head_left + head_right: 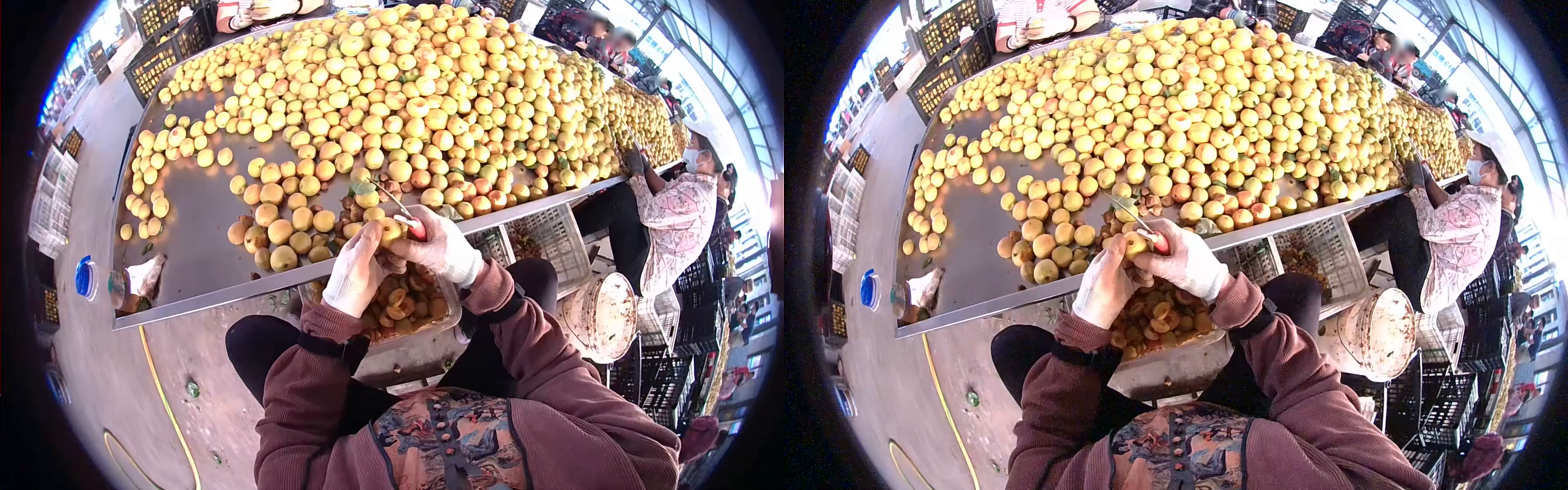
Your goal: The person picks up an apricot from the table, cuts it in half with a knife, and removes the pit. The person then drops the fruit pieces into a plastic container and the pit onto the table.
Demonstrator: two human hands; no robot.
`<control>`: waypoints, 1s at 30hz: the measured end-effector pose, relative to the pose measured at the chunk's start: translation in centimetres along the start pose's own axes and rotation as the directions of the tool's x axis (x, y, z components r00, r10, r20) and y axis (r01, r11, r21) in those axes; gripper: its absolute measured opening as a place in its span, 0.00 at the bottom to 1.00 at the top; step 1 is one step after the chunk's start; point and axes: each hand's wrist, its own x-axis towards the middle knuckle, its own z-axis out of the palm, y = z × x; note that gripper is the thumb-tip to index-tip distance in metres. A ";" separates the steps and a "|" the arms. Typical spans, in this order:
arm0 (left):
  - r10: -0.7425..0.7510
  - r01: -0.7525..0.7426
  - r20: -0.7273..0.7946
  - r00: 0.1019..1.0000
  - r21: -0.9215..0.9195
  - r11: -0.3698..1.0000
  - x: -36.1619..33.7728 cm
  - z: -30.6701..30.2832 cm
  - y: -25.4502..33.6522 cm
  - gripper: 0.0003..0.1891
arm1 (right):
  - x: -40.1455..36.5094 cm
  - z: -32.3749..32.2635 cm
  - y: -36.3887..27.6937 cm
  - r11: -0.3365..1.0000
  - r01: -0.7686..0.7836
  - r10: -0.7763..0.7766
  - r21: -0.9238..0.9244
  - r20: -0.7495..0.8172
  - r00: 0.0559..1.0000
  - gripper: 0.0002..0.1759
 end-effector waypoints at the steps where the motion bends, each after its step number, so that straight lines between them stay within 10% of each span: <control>1: 0.014 -0.014 -0.011 1.000 -0.063 0.998 -0.1 0.3 0.0 0.20 | -0.7 0.5 0.4 0.984 0.094 -0.085 0.151 -0.063 0.994 0.28; 11: 0.081 -0.076 -0.062 0.995 0.080 0.994 -0.8 2.1 0.8 0.27 | -3.6 2.1 0.0 0.922 0.027 0.008 0.385 -0.088 0.996 0.16; 30: 0.229 -0.202 0.030 0.973 0.590 0.781 -1.5 2.7 2.7 0.28 | -3.8 5.2 0.7 0.991 0.093 -0.059 0.095 -0.309 0.949 0.17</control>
